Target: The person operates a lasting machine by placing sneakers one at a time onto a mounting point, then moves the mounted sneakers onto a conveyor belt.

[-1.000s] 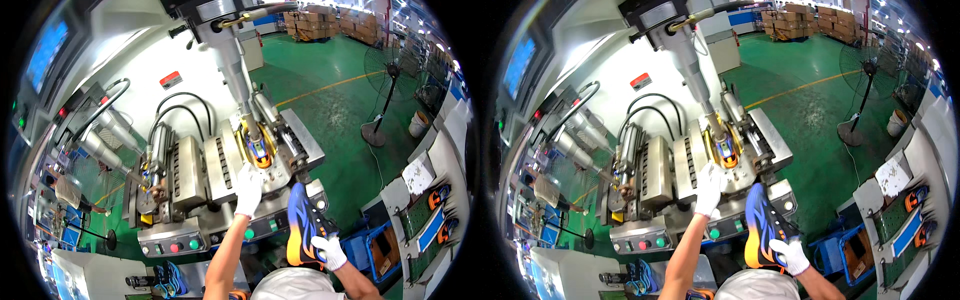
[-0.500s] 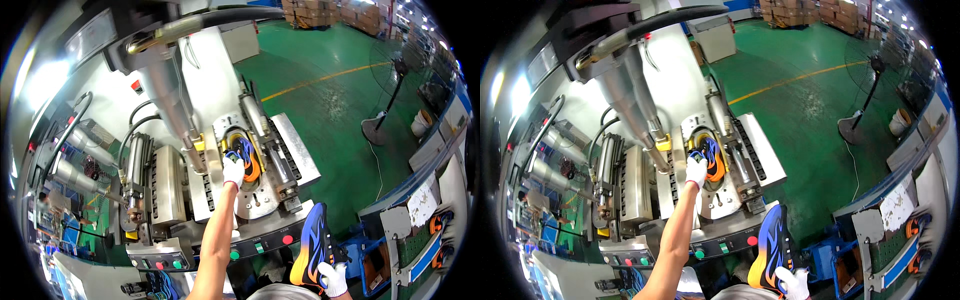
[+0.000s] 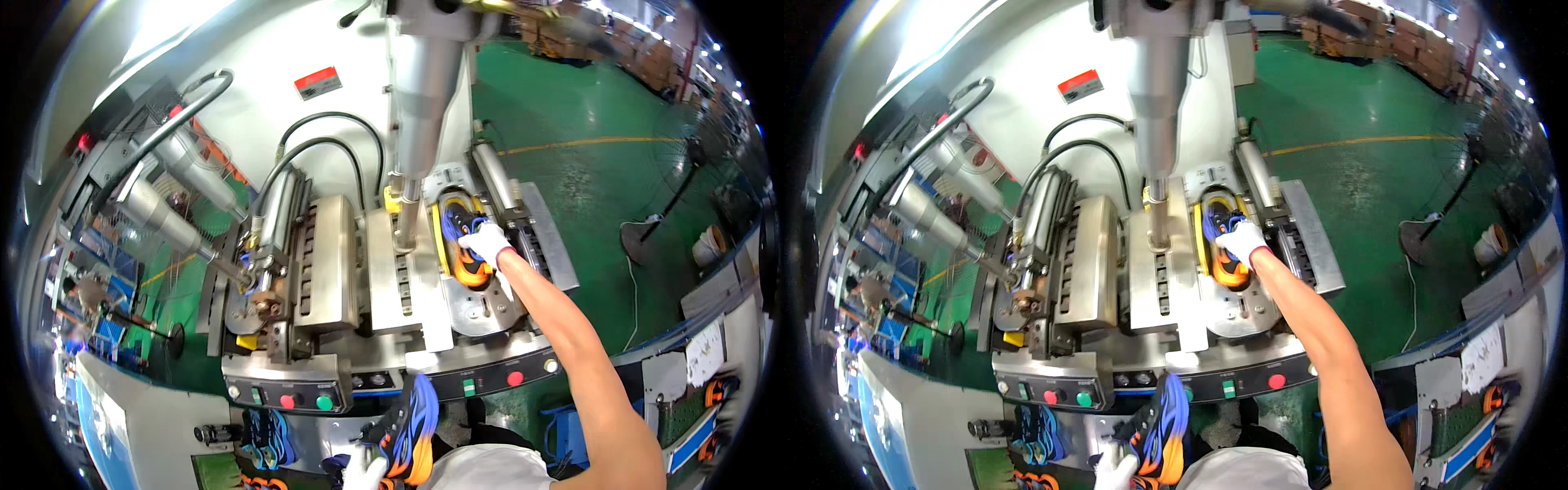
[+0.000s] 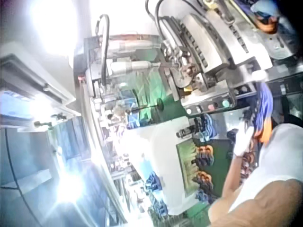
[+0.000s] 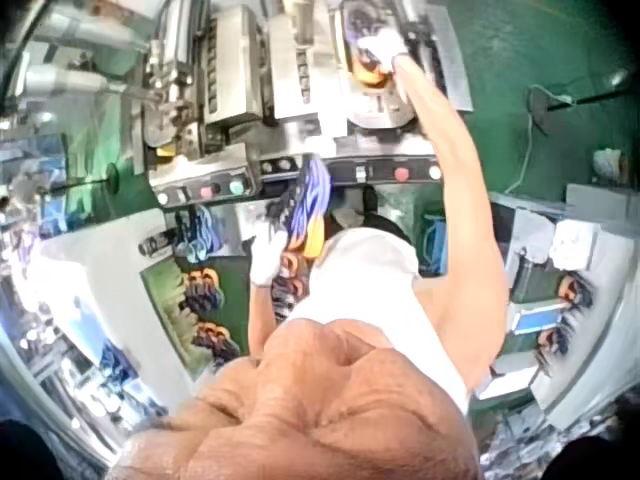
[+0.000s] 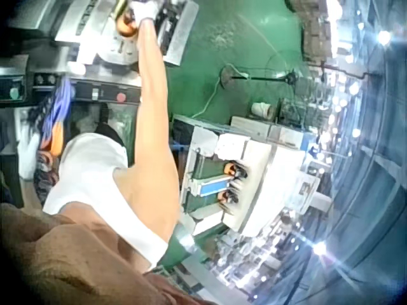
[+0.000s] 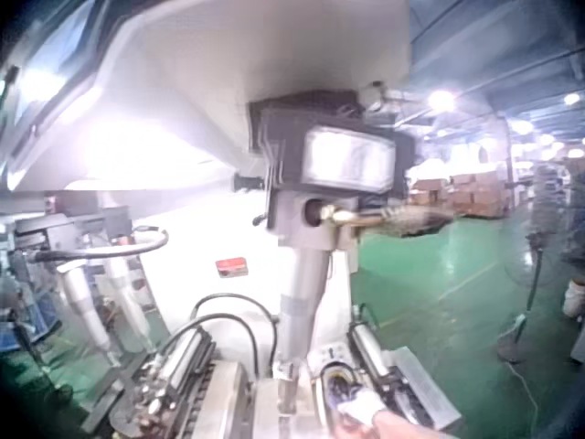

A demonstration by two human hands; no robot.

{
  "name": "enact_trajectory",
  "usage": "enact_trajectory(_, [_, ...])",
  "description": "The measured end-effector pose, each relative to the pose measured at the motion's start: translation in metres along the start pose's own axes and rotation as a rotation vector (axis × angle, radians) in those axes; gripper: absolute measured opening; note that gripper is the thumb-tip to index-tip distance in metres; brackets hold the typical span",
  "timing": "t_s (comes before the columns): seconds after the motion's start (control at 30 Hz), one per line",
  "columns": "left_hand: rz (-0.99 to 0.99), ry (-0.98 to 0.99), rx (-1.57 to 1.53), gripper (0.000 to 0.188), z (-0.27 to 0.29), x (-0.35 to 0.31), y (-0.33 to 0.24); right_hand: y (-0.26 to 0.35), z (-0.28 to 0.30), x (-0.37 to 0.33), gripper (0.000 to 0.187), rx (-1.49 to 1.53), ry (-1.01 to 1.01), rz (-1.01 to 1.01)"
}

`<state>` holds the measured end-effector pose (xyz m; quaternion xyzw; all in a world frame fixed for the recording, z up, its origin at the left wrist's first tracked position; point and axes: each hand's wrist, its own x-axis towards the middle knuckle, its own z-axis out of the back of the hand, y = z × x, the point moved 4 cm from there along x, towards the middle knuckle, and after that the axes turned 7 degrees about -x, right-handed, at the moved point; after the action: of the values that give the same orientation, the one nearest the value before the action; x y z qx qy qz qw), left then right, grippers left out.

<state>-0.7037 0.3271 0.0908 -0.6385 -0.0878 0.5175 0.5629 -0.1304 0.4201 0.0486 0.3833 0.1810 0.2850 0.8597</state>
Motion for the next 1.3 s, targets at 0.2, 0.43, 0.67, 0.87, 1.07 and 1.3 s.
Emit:
enact_trajectory(0.2, [-0.072,-0.552,-0.322,0.049,0.026,-0.042,0.169,0.015,-0.075,0.024,0.034,-0.553,-0.071,0.201])
enact_trajectory(0.43, [0.013,-1.017,0.054,0.081,-0.004,0.048,0.272,-0.019,-0.047,0.031,0.048,-0.124,0.23,0.021])
enact_trajectory(0.67, [0.117,-0.812,-0.083,0.087,0.009,0.027,0.269,0.069,-0.133,-0.319,0.078,-0.514,0.132,0.942])
enact_trajectory(0.87, [-0.35,-0.978,-0.178,0.071,0.05,-0.066,0.288,-0.001,-0.23,-0.346,0.086,-0.836,0.402,0.785])
enact_trajectory(1.07, [0.002,-1.006,-0.196,0.088,0.039,-0.008,0.337,0.056,-0.321,-0.533,0.1,-0.446,1.101,0.394])
enact_trajectory(1.3, [-0.082,-0.984,-0.353,0.083,0.064,0.005,0.362,-0.011,-0.404,-0.549,0.066,-0.42,0.708,0.282])
